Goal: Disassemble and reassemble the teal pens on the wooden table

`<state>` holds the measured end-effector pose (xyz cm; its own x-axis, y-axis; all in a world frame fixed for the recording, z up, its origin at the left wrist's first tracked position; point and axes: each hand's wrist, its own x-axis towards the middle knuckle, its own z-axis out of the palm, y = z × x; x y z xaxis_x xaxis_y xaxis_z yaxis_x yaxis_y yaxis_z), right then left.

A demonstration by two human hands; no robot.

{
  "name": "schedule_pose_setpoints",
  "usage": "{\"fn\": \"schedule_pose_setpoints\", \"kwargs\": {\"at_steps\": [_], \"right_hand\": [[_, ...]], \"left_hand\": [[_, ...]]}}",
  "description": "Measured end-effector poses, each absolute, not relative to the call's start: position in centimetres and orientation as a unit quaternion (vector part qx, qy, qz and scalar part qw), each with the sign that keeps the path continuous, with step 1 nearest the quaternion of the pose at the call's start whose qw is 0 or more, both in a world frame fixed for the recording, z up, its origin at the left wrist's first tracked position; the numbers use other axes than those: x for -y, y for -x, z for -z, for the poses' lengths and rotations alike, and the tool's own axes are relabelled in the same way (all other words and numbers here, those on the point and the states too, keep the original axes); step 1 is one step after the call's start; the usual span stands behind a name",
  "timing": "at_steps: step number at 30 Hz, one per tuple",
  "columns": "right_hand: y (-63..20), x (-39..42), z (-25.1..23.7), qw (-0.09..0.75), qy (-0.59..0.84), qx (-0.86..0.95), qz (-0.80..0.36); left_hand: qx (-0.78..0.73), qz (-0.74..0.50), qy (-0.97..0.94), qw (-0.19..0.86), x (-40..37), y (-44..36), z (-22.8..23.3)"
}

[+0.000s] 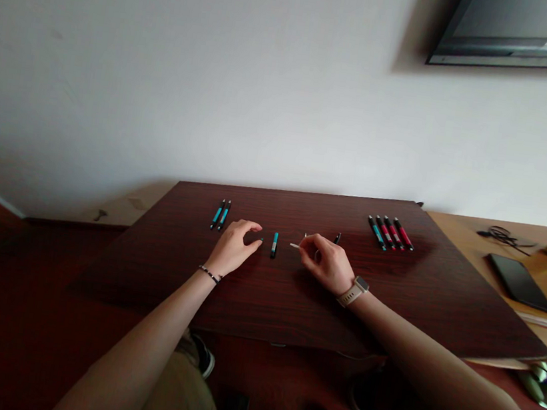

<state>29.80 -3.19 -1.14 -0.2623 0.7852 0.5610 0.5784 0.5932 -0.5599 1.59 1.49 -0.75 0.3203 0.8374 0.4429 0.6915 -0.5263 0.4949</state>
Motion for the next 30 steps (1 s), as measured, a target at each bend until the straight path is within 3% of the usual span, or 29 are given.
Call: {"fn": "schedule_pose_setpoints", "kwargs": {"at_steps": [12,30], "right_hand": [[-30.1,3.1,1.0,0.427,0.436,0.783,-0.119],[-29.8,3.2,1.1,0.425,0.448,0.776,-0.127]], "left_hand": [[-0.434,-0.199,-0.874,0.092,-2.5,-3.8,1.5],[-0.421,-0.246,-0.873,0.038,-1.3,-5.5,0.7]]}}
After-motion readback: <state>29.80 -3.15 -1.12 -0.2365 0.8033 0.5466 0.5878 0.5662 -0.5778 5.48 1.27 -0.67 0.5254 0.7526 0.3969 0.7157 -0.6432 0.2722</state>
